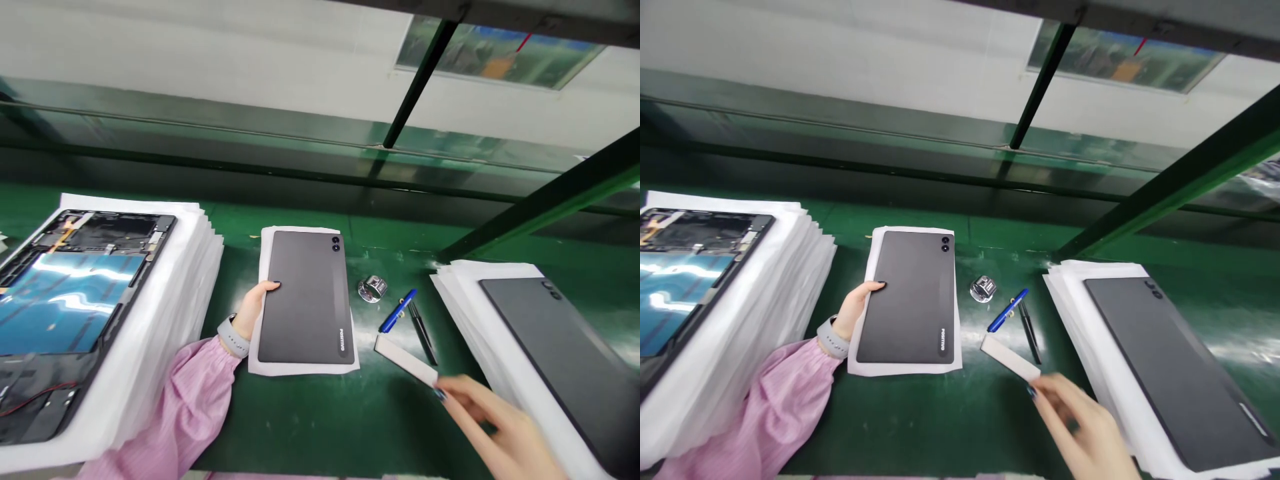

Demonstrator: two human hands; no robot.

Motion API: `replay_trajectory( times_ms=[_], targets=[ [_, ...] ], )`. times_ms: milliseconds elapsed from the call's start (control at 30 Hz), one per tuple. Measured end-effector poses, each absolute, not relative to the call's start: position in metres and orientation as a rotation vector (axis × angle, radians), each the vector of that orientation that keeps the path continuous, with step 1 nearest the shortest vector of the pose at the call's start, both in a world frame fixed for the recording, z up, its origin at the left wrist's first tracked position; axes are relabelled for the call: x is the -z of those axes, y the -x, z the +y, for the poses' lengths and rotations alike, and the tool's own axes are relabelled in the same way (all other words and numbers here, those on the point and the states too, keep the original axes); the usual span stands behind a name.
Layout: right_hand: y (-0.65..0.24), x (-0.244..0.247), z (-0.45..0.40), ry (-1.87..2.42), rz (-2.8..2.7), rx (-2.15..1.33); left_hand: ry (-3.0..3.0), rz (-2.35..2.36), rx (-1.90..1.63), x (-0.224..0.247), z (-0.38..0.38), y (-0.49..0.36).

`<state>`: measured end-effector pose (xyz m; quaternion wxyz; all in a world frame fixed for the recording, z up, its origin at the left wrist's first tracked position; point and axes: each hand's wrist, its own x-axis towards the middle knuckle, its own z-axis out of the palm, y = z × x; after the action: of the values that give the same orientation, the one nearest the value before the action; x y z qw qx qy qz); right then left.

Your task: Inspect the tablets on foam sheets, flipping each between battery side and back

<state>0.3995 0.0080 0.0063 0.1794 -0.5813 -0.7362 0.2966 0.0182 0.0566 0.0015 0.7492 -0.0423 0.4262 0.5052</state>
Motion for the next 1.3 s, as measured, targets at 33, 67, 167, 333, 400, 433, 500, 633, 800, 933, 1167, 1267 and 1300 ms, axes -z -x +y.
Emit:
replay_trajectory(
  times_ms=[33, 67, 167, 333, 400, 433, 500, 633, 800, 933, 1167, 1267, 1300],
  targets=[
    [-0.379, -0.006, 0.025, 1.582, -2.139, -0.713, 0.083, 0.918, -1.105, 0.000, 0.056, -0.018],
    [-0.360, -0.004, 0.042, 1.523, -2.186, -0.563, 0.076, 0.903, -1.106, 0.001, 0.056, -0.018],
    [-0.322, 0.011, 0.084, 1.491, -2.229, -0.351, 0.077, 0.868, -1.100, 0.003, 0.056, -0.017],
    [-0.312, 0.031, 0.112, 1.450, -2.248, -0.384, 0.090, 0.860, -1.102, 0.006, 0.057, -0.017],
    [-0.315, 0.032, 0.114, 1.457, -2.235, -0.407, 0.096, 0.860, -1.106, 0.008, 0.057, -0.017],
    [-0.317, 0.031, 0.116, 1.465, -2.224, -0.424, 0.098, 0.860, -1.106, 0.008, 0.057, -0.017],
    [-0.321, 0.028, 0.123, 1.483, -2.188, -0.478, 0.104, 0.863, -1.101, 0.010, 0.057, -0.018],
    [-0.332, 0.019, 0.154, 1.531, -2.018, -0.573, 0.116, 0.869, -1.095, 0.010, 0.058, -0.017],
    [-0.339, 0.001, 0.176, 1.497, -1.915, -0.715, 0.127, 0.872, -1.078, 0.009, 0.058, -0.017],
    [-0.335, -0.005, 0.161, 1.397, -2.106, -1.118, 0.129, 0.875, -1.089, 0.006, 0.059, -0.019],
    [-0.341, 0.010, 0.164, 1.464, -1.857, -0.846, 0.149, 0.884, -1.092, 0.005, 0.059, -0.020],
    [-0.344, 0.007, 0.165, 1.463, -1.841, -0.803, 0.136, 0.852, -1.080, 0.010, 0.058, -0.018],
    [-0.343, 0.005, 0.164, 1.453, -1.883, -0.843, 0.132, 0.847, -1.078, 0.011, 0.057, -0.017]
  ],
)
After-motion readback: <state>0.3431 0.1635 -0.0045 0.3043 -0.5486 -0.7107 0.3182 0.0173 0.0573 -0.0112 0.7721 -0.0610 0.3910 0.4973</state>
